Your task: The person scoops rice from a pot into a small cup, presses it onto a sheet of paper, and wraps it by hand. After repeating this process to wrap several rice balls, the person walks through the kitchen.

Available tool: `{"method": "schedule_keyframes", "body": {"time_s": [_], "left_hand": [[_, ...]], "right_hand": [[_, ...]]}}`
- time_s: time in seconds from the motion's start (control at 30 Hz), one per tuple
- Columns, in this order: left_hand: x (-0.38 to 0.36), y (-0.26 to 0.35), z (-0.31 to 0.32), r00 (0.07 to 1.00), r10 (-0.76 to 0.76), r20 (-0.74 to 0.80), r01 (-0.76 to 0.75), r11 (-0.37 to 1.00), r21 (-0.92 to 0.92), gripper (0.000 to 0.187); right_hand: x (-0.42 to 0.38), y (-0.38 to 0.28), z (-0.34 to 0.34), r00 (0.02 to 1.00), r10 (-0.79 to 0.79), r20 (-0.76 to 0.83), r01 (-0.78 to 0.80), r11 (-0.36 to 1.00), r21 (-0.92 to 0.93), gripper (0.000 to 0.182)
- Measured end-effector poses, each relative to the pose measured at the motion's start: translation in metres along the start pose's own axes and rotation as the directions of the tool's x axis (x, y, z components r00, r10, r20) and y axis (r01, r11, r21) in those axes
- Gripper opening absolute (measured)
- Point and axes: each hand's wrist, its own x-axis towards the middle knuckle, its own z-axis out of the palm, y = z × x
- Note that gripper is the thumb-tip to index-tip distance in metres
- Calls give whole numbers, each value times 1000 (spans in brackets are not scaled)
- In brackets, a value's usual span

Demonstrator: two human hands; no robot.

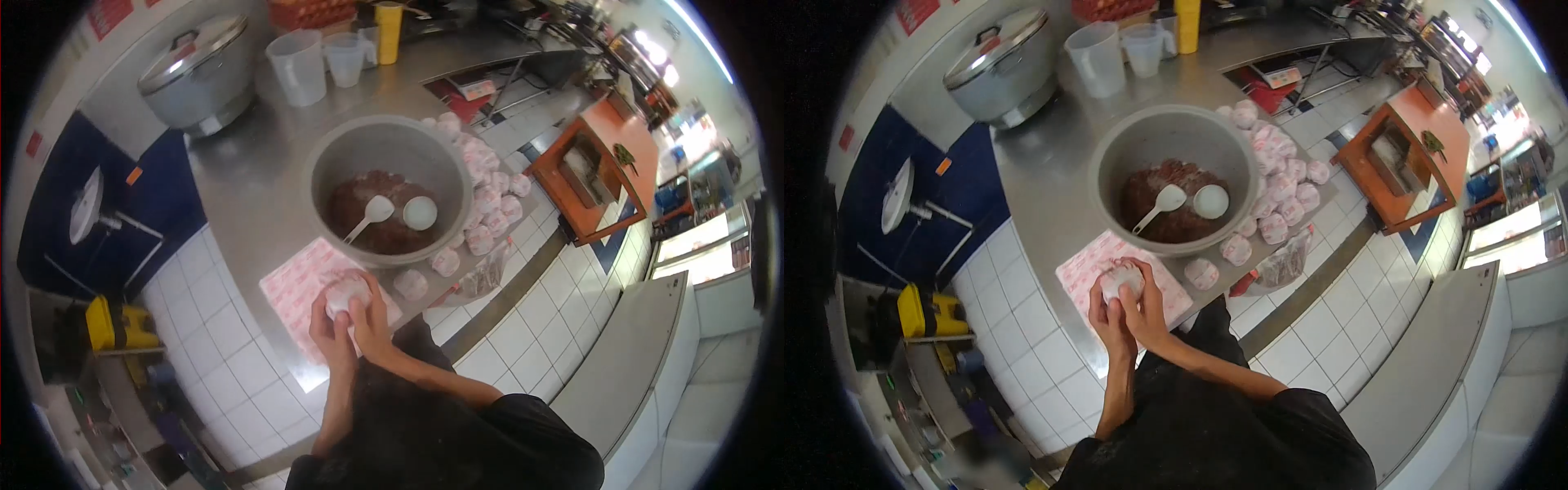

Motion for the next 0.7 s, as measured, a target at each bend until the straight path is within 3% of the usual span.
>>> {"method": "schedule_keyframes", "body": {"time_s": [0.07,0.1,0.13,0.2,0.27,0.33,0.4,0.43,0.47,0.5,0.53,0.6,0.63,0.67,0.7], "left_hand": [[-2,18,26,968,165,189,-201,962,184,64],[-4,21,43,977,75,200,-100,988,118,81],[-5,27,63,974,77,212,-103,988,116,81],[-6,32,105,930,80,360,-52,995,-87,90],[-10,20,134,846,39,532,24,993,-112,100],[-14,13,173,796,5,605,121,979,-166,99],[-6,0,194,788,7,616,113,981,-157,95],[6,-13,191,783,-7,622,8,1000,0,92],[19,-20,187,780,-29,625,-96,982,165,89],[35,-10,193,807,8,591,-197,946,256,72],[57,-6,193,825,77,560,-300,899,319,44],[110,-7,191,849,-8,528,-382,681,625,18],[139,-14,192,836,34,547,-487,506,712,13],[168,-30,182,843,-62,535,-467,412,783,9],[198,-57,160,823,-119,556,-539,146,829,12]], "right_hand": [[10,-11,-17,994,-72,-78,75,996,40,47],[16,-17,-29,983,-126,-135,136,988,73,49],[23,-28,-43,980,-134,-145,145,987,71,49],[40,-53,-78,965,-140,-222,154,987,49,49],[64,-72,-125,942,176,-285,-32,895,444,48],[88,-75,-178,877,371,-306,-75,735,674,53],[118,-57,-249,910,255,-328,35,739,673,48],[139,-46,-289,893,191,-408,-13,916,401,45],[162,-29,-330,879,112,-464,-77,992,95,43],[199,9,-374,853,-106,-511,-60,953,-298,40],[234,48,-414,831,-316,-458,-64,763,-644,38],[280,68,-439,862,-182,-473,-238,680,-694,42],[298,82,-443,878,-144,-456,-235,699,-675,42],[311,98,-444,875,-142,-463,-289,614,-735,41],[320,111,-447,872,-152,-465,-331,517,-790,41]]}}
